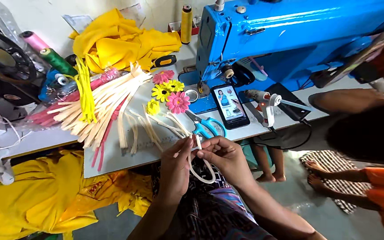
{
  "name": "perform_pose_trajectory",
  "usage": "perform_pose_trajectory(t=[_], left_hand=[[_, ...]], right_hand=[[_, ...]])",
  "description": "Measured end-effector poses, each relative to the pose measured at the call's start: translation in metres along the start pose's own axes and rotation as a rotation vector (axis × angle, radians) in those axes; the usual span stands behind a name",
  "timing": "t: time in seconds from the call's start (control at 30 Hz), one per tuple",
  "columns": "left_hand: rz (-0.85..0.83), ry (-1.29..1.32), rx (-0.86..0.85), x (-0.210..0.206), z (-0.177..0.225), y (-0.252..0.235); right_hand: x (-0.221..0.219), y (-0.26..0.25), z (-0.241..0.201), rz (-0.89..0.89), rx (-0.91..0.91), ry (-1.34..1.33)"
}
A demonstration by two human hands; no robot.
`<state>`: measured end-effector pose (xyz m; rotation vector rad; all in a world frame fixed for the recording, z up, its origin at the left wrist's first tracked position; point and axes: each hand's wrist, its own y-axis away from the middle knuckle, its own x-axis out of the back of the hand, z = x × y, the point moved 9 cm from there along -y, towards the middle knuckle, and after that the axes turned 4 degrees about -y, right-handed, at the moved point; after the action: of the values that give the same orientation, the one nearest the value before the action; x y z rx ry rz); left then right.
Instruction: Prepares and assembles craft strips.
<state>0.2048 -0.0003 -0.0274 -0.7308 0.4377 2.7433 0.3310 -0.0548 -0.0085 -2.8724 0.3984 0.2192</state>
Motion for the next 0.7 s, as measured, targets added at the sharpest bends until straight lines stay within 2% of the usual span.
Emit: perform_pose_trajectory(t=[0.2, 0.7], left_hand=[[-0.025, 0.010, 0.050, -0.0044, -0.0071, 0.0018], [0.039, -0.036, 0.044, -0.0046, -0.0098, 0.0013]], right_hand=[[-0.0006, -0.0016, -0.0029, 0.014, 0.089, 0.112], [-0.0023, -0.0044, 0.0027, -0.020, 0.059, 0.207]])
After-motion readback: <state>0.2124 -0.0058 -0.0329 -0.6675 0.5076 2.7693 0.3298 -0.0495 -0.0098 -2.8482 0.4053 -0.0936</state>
